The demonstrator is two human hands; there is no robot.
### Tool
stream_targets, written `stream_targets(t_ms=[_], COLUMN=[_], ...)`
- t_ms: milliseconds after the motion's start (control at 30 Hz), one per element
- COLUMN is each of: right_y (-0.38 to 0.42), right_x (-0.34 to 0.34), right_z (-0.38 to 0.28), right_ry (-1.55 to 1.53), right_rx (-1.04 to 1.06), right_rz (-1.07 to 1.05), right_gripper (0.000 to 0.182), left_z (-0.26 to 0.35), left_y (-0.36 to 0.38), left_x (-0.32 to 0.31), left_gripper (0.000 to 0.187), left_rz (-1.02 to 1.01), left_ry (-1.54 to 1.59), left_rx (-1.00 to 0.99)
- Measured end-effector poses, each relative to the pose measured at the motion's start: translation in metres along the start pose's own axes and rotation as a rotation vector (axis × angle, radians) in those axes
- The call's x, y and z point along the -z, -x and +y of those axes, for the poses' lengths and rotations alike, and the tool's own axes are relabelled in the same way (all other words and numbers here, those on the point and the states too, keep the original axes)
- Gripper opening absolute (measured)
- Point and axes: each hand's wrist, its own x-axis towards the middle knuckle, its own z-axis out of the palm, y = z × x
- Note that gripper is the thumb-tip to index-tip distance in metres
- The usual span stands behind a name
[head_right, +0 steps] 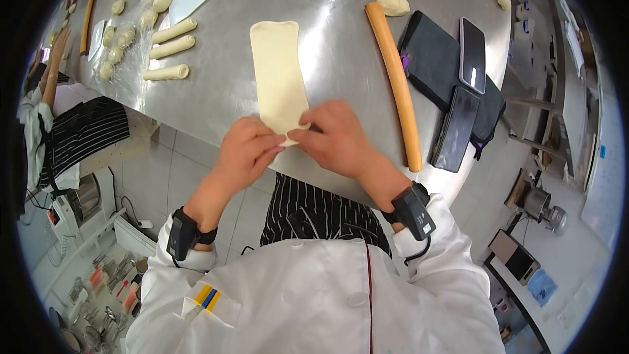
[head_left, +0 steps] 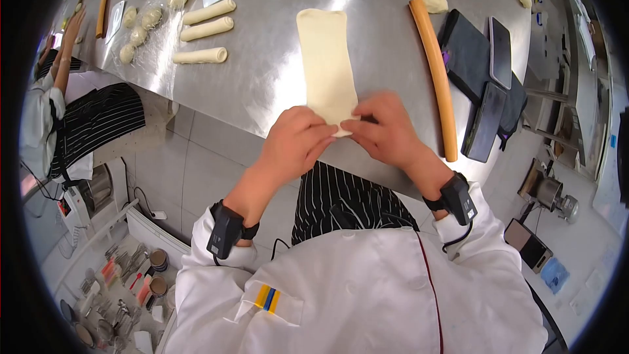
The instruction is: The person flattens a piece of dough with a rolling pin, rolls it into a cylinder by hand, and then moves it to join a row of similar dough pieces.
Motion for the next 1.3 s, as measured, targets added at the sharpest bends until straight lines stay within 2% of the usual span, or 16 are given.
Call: stream_targets(t_ms=[33, 100, 200, 233, 300, 433, 500, 633, 733, 900, 1133, 1300], right_y=[0.01, 0.028, 0.032, 0.032, 0.032, 0.036, 0.041, 0.043, 0.039, 0.042, 0.071, 0.075], right_x=[-0.001, -0.002, 0.002, 0.0, -0.004, -0.007, -0.009, -0.006, -0.009, -0.018, -0.042, -0.049], right_z=[-0.002, -0.007, -0.02, -0.024, -0.029, -0.04, -0.041, -0.046, -0.056, -0.07, -0.077, -0.088], right_ry=[-0.003, 0.087, 0.196, 0.193, 0.126, 0.099, 0.053, 0.125, 0.207, 0.273, 0.436, 0.518], right_rx=[-0.008, 0.088, 0.018, 0.016, -0.002, 0.03, -0.02, 0.06, 0.02, -0.217, -0.156, -0.202], right_rz=[-0.003, -0.117, -0.101, -0.104, -0.085, -0.096, -0.167, -0.203, -0.168, -0.259, -0.137, -0.139], right_gripper=[0.027, 0.025, 0.026, 0.026, 0.031, 0.038, 0.045, 0.049, 0.05, 0.052, 0.049, 0.05], left_z=[0.003, 0.01, 0.013, 0.017, 0.028, 0.042, 0.044, 0.042, 0.04, 0.044, 0.044, 0.053], left_y=[0.007, 0.022, 0.033, 0.036, 0.038, 0.051, 0.054, 0.059, 0.061, 0.065, 0.075, 0.078], left_x=[-0.001, -0.006, -0.011, -0.013, -0.02, -0.034, -0.038, -0.033, -0.036, -0.041, -0.052, -0.052], left_gripper=[0.029, 0.031, 0.033, 0.033, 0.041, 0.051, 0.059, 0.06, 0.06, 0.054, 0.046, 0.039], left_rz=[-0.005, -0.058, -0.035, -0.036, -0.005, 0.023, -0.053, -0.076, -0.025, -0.044, -0.067, -0.092], left_ry=[0.006, -0.196, -0.29, -0.288, -0.325, -0.275, -0.389, -0.464, -0.428, -0.552, -0.723, -0.728], left_rx=[0.004, -0.051, -0.14, -0.136, 0.001, 0.049, 0.045, 0.002, 0.045, 0.051, -0.023, 0.019])
